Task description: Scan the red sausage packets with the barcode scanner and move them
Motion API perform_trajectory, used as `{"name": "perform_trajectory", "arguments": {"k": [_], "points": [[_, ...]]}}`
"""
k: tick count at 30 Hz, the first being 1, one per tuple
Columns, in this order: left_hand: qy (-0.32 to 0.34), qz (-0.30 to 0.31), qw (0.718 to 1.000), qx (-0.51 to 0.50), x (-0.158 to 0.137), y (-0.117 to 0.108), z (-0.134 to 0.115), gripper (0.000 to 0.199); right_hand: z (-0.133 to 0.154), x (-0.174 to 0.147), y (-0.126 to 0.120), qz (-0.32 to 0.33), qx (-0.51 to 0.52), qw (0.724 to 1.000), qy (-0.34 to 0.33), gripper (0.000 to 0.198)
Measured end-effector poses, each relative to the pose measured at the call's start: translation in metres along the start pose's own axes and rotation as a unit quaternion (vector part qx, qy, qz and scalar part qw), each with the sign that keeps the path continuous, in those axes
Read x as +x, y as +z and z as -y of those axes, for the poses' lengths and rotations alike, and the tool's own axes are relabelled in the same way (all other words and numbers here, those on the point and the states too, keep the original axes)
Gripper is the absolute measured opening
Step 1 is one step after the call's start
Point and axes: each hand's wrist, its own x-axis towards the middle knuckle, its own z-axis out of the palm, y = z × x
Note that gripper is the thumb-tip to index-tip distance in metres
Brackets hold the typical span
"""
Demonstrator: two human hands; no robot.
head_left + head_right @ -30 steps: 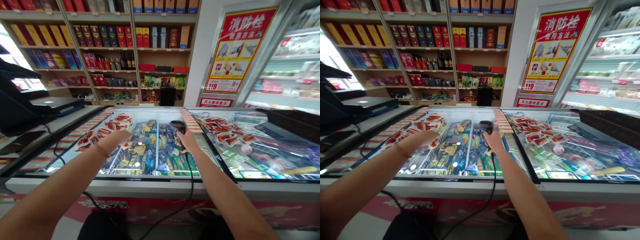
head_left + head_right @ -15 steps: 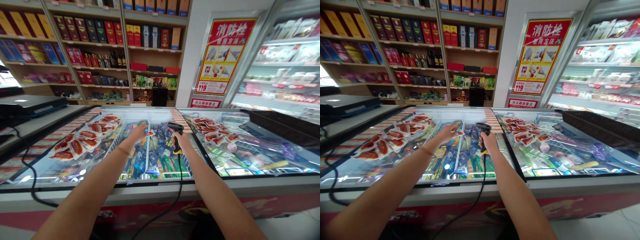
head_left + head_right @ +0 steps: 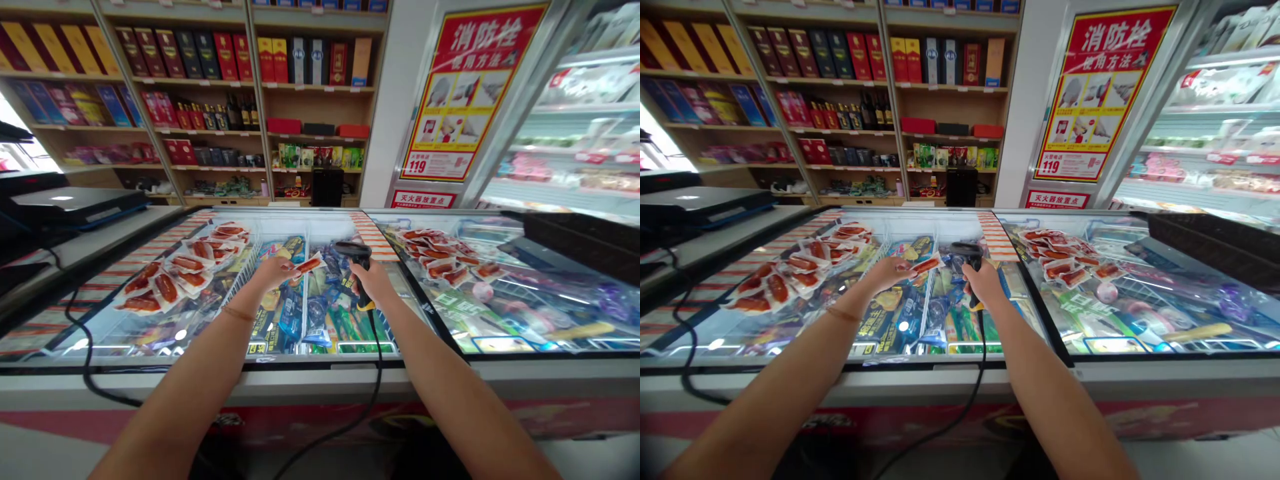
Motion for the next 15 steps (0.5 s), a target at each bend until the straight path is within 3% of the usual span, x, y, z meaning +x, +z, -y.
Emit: {"name": "perform_trajectory", "arguments": {"k": [4, 8, 11, 15], "points": [[0.004, 0.001, 1.000, -0.013, 0.000, 0.000, 0.001, 0.025, -0.002, 0.000, 0.000, -0.002, 0.000, 1.000, -0.004, 0.019], [-0.024, -0.038, 0.988, -0.146, 0.003, 0.005, 0.007, 0.017, -0.001, -0.004, 0.002, 0.004, -0.015, 1.000, -0.013, 0.021], [-0.060, -0.074, 0.965, -0.246, 0.007, 0.010, 0.011, 0.016, 0.002, -0.009, 0.004, 0.018, -0.028, 0.999, -0.021, 0.023], [-0.054, -0.124, 0.917, -0.375, 0.012, 0.014, 0.013, 0.020, 0.006, -0.017, 0.007, 0.035, -0.065, 0.997, -0.037, 0.022]]}}
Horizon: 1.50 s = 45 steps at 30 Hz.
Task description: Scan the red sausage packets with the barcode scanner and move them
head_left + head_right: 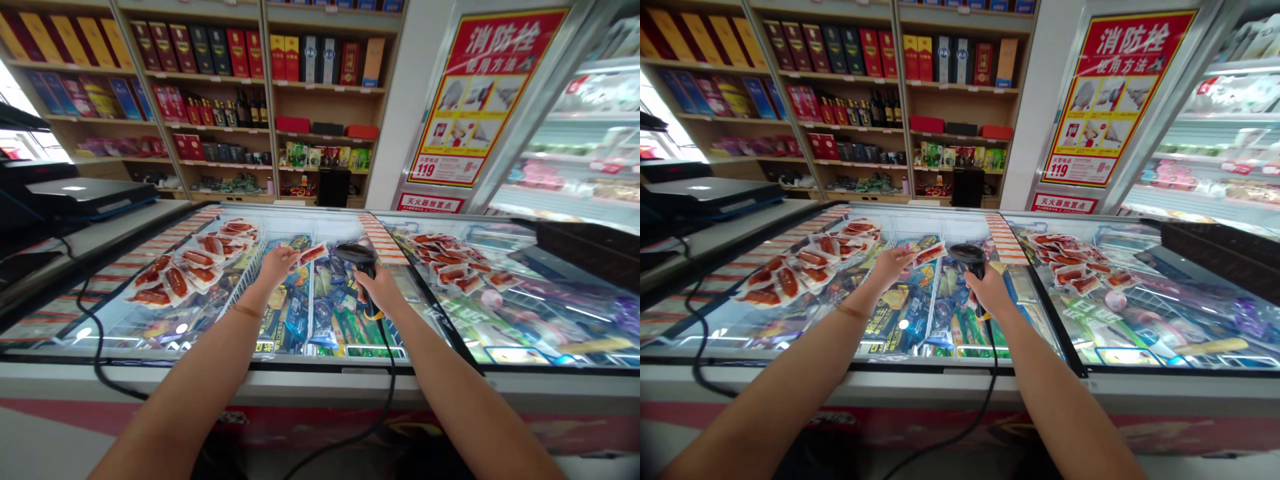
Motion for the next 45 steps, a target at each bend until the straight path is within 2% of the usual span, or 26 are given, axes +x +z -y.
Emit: {"name": "perform_trajectory", "arguments": {"k": [4, 7, 12, 19, 30, 35, 38, 40, 43, 45], "points": [[0.021, -0.054, 0.991, -0.117, 0.002, 0.000, -0.005, 0.023, 0.003, -0.007, 0.003, 0.035, -0.037, 0.998, -0.032, 0.022], [0.038, -0.071, 0.985, -0.155, 0.000, -0.001, -0.012, 0.025, 0.004, -0.011, 0.005, 0.063, -0.053, 0.996, -0.042, 0.022], [0.036, -0.086, 0.983, -0.161, -0.002, 0.000, -0.016, 0.023, 0.007, -0.015, 0.007, 0.106, -0.069, 0.990, -0.068, 0.017], [0.064, -0.077, 0.987, -0.124, 0.003, -0.001, -0.007, 0.027, 0.010, -0.018, 0.008, 0.142, -0.087, 0.983, -0.074, 0.016], [0.060, -0.074, 0.990, -0.108, 0.004, -0.001, -0.006, 0.026, 0.011, -0.020, 0.007, 0.132, -0.094, 0.983, -0.088, 0.014], [-0.018, -0.094, 0.986, -0.135, -0.004, 0.008, -0.006, 0.021, 0.013, -0.013, 0.003, 0.071, -0.067, 0.994, -0.047, 0.013], [-0.070, -0.110, 0.979, -0.154, -0.004, 0.020, -0.010, 0.020, 0.012, 0.000, -0.012, 0.025, -0.021, 0.999, -0.011, 0.014], [-0.087, -0.100, 0.977, -0.168, -0.001, 0.032, -0.019, 0.019, 0.010, 0.009, -0.031, -0.002, 0.008, 1.000, 0.008, 0.014], [-0.089, -0.063, 0.980, -0.169, 0.008, 0.063, -0.039, 0.018, 0.004, 0.018, -0.075, -0.048, 0.009, 0.999, 0.015, 0.015], [-0.080, -0.030, 0.984, -0.157, 0.016, 0.092, -0.057, 0.017, -0.001, 0.019, -0.110, -0.086, -0.010, 0.996, 0.020, 0.015]]}}
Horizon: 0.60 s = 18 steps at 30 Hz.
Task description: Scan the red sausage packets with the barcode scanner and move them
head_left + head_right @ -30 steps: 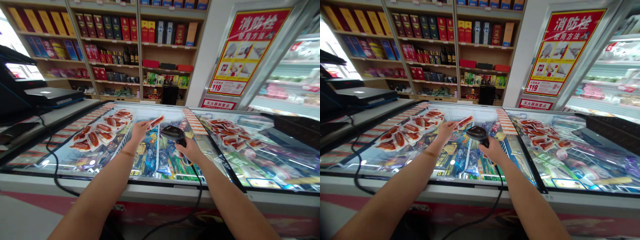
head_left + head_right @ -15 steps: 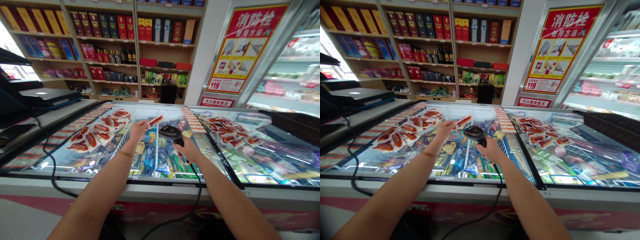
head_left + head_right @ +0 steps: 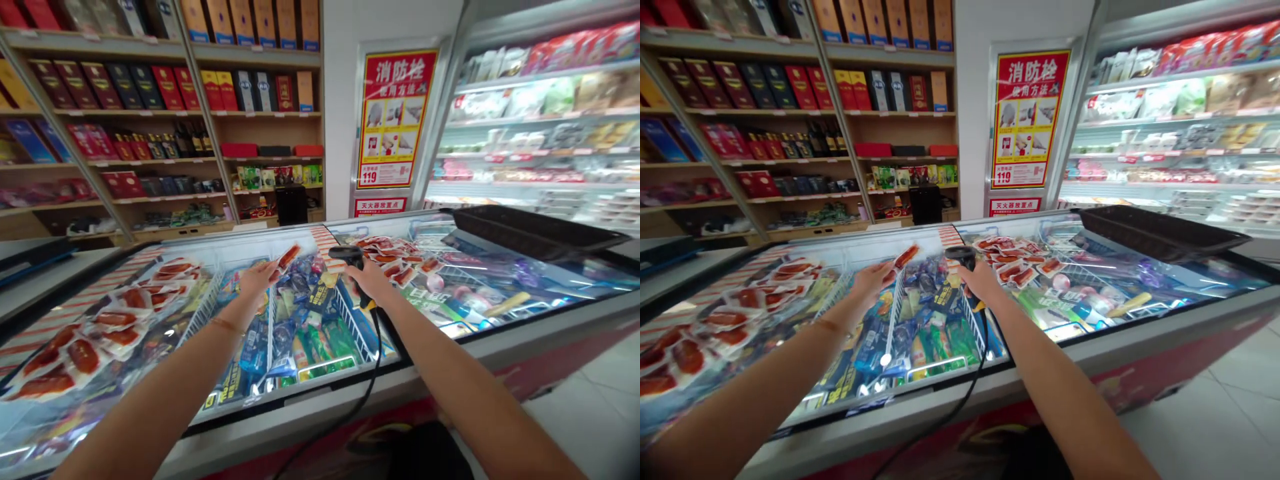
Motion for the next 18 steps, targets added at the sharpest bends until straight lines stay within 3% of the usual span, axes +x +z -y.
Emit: {"name": "perform_trajectory", "arguments": {"k": [6, 11, 14, 18], "points": [[0.002, 0.071, 0.997, -0.019, 0.013, 0.129, -0.019, 0.013, -0.012, 0.010, -0.097, -0.107, -0.021, 0.994, 0.028, 0.017], [0.044, 0.141, 0.989, 0.020, 0.018, 0.228, -0.025, 0.013, -0.015, 0.014, -0.138, -0.166, 0.018, 0.985, 0.047, 0.013], [0.115, 0.181, 0.972, 0.099, 0.019, 0.259, -0.020, 0.023, -0.019, 0.016, -0.146, -0.180, 0.015, 0.982, 0.048, 0.014], [0.163, 0.193, 0.956, 0.147, 0.021, 0.264, -0.010, 0.034, -0.025, 0.017, -0.144, -0.179, 0.012, 0.983, 0.043, 0.014]]}}
